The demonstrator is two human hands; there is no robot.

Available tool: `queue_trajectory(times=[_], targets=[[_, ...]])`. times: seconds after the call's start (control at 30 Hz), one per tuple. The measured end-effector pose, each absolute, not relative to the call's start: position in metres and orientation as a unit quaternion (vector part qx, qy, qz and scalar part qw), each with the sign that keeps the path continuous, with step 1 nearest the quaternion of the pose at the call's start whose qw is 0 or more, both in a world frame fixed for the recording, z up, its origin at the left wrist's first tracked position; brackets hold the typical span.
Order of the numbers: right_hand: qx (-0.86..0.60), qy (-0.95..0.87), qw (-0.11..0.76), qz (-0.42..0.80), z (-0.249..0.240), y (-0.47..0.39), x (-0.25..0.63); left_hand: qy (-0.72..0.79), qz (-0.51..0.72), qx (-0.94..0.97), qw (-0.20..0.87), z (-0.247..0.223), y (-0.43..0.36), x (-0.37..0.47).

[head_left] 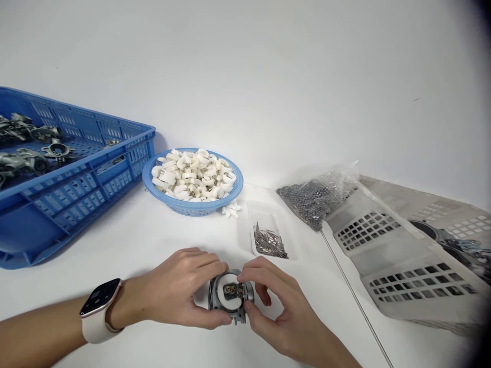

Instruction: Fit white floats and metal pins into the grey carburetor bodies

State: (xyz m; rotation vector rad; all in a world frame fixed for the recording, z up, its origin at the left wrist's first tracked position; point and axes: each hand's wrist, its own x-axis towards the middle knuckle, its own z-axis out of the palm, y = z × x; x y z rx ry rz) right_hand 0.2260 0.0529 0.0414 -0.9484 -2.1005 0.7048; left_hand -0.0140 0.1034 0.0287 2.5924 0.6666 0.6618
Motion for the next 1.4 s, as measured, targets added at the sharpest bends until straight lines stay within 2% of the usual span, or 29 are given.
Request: queue_trajectory(times=[0.53,0.67,0.83,1.4], targets=[[-0.377,-0.834,0.355,0.189,0.044,0.051,0.226,0.256,0.217,0.914,0.228,0.03,0.104,-0.015],[-0.39,-0.841,0.323,0.192,0.04,0.049,0.227,0.252,0.241,0.906,0.242,0.031,0.105,-0.017],[-0.407,-0.844,0.284,0.202,0.036,0.049,0.225,0.239,0.288,0.902,0.216,0.028,0.108,-0.02],[-0.392,-0.847,0.288,0.213,0.031,0.05,0.225,0.256,0.297,0.906,0.162,0.026,0.104,-0.018]])
